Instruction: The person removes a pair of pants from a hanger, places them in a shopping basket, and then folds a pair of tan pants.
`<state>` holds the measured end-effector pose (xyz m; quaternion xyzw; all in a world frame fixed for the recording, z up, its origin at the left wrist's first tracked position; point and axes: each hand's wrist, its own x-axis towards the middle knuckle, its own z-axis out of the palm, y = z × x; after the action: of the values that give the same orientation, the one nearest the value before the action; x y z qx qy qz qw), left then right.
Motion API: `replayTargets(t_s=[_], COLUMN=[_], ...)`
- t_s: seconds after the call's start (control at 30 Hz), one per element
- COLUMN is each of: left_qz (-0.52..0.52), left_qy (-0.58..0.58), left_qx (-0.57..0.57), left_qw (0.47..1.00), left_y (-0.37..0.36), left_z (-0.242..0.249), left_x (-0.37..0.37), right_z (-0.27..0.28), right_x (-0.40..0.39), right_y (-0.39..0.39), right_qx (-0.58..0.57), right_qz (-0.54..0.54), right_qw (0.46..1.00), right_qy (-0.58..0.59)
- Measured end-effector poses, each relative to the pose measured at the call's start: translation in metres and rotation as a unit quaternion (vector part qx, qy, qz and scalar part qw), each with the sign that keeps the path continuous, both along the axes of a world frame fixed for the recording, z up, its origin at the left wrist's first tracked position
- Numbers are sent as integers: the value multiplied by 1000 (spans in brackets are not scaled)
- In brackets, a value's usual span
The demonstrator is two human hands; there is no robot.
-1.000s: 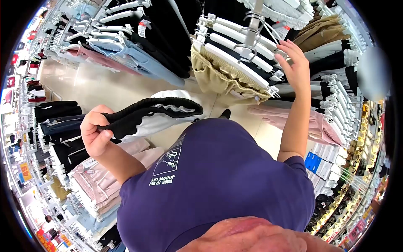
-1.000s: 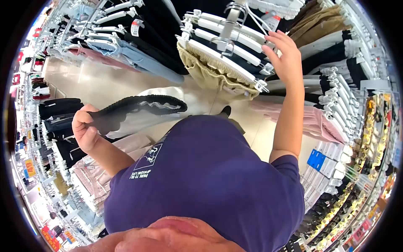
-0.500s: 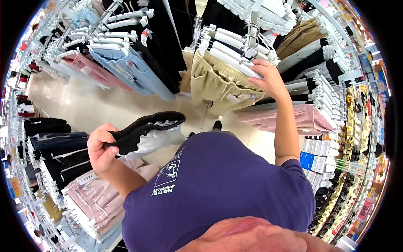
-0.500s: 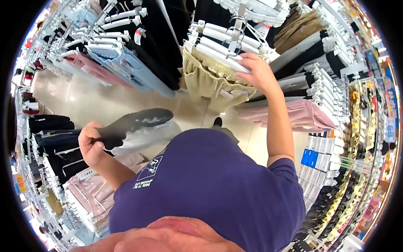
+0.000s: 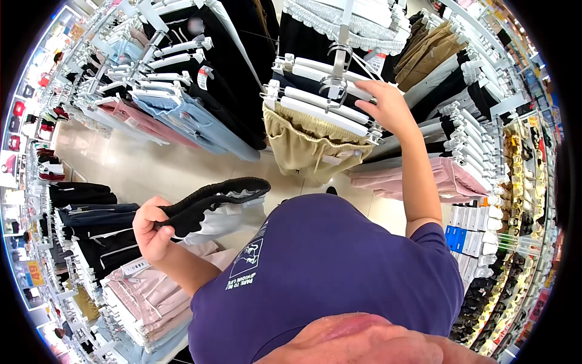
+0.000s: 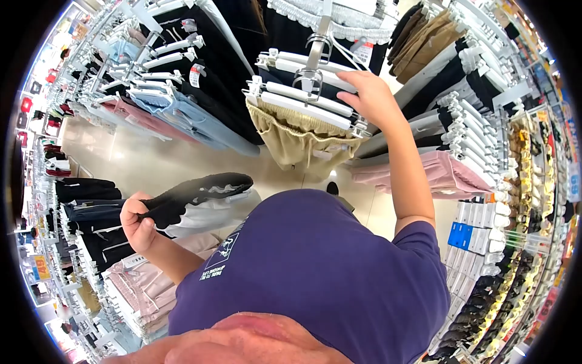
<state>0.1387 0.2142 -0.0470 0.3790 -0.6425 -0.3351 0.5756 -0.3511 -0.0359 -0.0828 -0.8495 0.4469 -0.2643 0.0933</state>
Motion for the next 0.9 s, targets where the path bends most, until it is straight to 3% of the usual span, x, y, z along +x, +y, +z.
replayTargets(t_s=[0.03, 0.1, 0.27, 0.4, 0.5, 0.57, 0.67, 0.73, 0.8, 0.9], left_qz=[5, 19, 48, 66, 77, 74, 77, 80, 81, 72], left_qy=[2, 4, -10, -9, -23, -13, -27, -21, -15, -29], left_qx=[3, 5, 6, 14, 12, 21, 22, 28, 32, 42], left_qw=[1000, 1000, 999, 998, 997, 997, 996, 996, 996, 996], left_y=[-1, -3, -2, -5, -7, -9, -11, -12, -12, -15], left_z=[2, 8, 16, 23, 24, 26, 28, 29, 30, 37], left_x=[-6, -20, -38, -53, -58, -64, -69, -72, -77, -84], right_z=[-8, -18, -33, -25, -12, -1, -21, -34, -37, -28], right_x=[-3, -6, -13, -20, -27, -32, -39, -40, -42, -54], right_y=[-6, -12, -19, -14, -18, -27, -43, -48, -46, -46], right_qx=[-28, 26, 37, 91, 59, -115, -12, 51, 39, 143], right_qz=[11, -5, 113, 142, 129, 42, -26, 49, 117, 177], right_qw=[999, 997, 993, 985, 982, 988, 999, 997, 990, 968], right_qy=[28, 68, -17, -22, -125, -94, -40, -31, -64, -104])
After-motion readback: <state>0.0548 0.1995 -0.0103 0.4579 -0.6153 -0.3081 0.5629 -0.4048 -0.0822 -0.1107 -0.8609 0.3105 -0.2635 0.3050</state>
